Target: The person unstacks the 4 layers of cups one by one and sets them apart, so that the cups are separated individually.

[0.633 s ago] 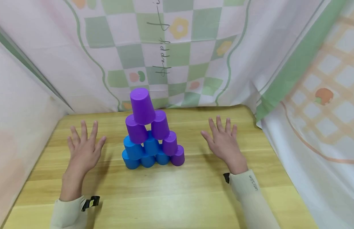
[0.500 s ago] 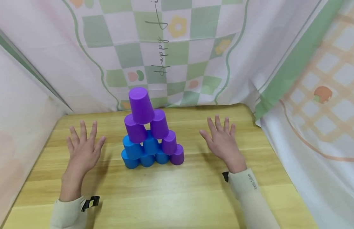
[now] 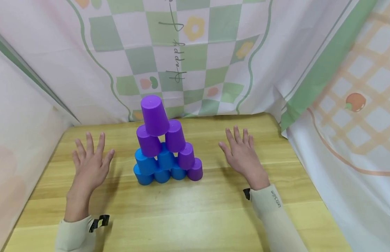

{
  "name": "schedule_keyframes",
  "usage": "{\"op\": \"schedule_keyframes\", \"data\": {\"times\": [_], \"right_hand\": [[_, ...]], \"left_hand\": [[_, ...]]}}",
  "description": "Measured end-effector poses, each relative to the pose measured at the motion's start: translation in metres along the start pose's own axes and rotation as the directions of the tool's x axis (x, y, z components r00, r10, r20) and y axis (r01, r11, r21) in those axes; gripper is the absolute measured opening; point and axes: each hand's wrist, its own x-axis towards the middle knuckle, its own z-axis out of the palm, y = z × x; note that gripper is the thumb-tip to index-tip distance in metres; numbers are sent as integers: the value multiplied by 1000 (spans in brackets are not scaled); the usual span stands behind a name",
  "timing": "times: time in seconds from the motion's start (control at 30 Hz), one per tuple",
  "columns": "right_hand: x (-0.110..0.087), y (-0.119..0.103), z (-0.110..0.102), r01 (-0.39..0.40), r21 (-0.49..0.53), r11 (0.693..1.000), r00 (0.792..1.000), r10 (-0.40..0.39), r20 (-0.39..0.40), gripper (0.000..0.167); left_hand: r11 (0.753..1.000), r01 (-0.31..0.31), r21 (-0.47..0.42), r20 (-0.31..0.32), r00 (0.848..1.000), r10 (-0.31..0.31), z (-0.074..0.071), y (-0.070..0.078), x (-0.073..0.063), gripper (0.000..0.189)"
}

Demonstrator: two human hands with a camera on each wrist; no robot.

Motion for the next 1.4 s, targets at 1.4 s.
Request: {"op": "schedule_keyframes", "data": {"times": [1.4], "right_hand": [[3,-25,37,156,483,862,932,-290,216,82]], "left_hand": [[589,-523,-616,-444,848,288,-61,108,11,46]]}}
